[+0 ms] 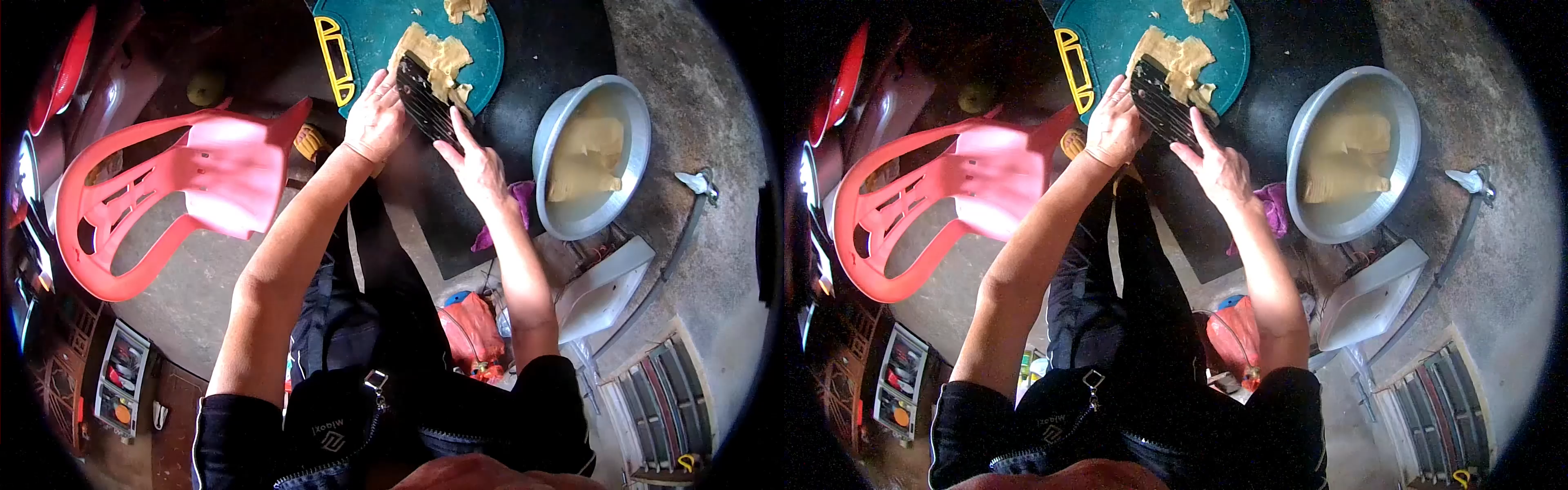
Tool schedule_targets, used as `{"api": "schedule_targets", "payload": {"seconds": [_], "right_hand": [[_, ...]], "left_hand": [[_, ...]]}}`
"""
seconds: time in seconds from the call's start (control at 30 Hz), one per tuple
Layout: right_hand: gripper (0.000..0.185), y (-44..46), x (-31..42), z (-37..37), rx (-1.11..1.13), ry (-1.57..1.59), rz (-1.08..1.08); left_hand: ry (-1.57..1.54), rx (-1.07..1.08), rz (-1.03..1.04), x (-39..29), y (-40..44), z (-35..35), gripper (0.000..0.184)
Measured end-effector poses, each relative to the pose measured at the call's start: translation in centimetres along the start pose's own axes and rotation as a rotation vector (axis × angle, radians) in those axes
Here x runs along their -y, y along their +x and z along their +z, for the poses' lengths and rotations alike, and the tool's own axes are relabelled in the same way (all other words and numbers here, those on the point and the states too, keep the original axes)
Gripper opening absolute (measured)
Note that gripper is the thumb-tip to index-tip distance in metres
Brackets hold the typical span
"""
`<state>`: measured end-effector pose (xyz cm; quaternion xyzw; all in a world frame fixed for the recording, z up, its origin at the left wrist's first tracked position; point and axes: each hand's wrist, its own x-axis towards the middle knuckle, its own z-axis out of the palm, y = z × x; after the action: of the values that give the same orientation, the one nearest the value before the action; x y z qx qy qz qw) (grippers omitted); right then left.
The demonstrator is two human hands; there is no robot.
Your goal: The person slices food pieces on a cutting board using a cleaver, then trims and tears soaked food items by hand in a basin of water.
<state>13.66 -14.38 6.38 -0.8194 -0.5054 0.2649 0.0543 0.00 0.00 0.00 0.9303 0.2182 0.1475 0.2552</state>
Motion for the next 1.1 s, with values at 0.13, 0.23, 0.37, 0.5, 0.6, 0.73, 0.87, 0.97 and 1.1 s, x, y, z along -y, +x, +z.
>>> {"api": "schedule_targets", "payload": {"seconds": [0.13, 0.23, 0.37, 0.5, 0.6, 0.73, 0.87, 0.97, 1.1], "right_hand": [[0.067, 2.7, 2.0, 0.7, -0.055, 0.085, -0.019], [0.067, 6.1, 2.6, 1.4, -0.154, 0.124, -0.114], [0.065, 8.6, 2.1, 1.0, -0.201, 0.038, -0.210], [0.066, 9.3, 1.6, 0.4, -0.185, -0.006, -0.257], [0.064, 9.4, 1.7, 0.4, -0.227, -0.054, -0.244], [0.069, 5.8, 3.4, 0.1, -0.086, 0.071, -0.054], [0.061, 2.8, 3.4, -0.4, 0.019, 0.230, 0.220], [0.068, 4.3, 1.6, 0.7, -0.115, 0.183, 0.043], [0.065, 9.0, 1.8, 1.1, -0.279, 0.049, -0.178]], "left_hand": [[-0.048, -0.100, 0.011, -0.4, -0.1, -0.5, 0.047], [-0.059, -0.231, 0.028, -0.5, 0.6, -0.3, 0.032], [-0.046, -0.237, -0.031, -0.7, 0.6, 0.3, 0.015], [-0.004, -0.309, -0.029, -1.1, 0.9, 0.4, 0.014], [-0.018, -0.298, -0.013, -1.2, 1.0, 0.5, 0.017], [0.021, -0.233, -0.052, -0.9, 0.5, 0.8, 0.015], [0.018, -0.199, -0.017, -0.9, 0.6, 0.3, 0.027], [-0.037, -0.267, 0.009, -0.9, 0.7, 0.3, 0.021], [-0.074, -0.152, -0.012, -1.0, 0.8, -0.5, 0.020]]}}
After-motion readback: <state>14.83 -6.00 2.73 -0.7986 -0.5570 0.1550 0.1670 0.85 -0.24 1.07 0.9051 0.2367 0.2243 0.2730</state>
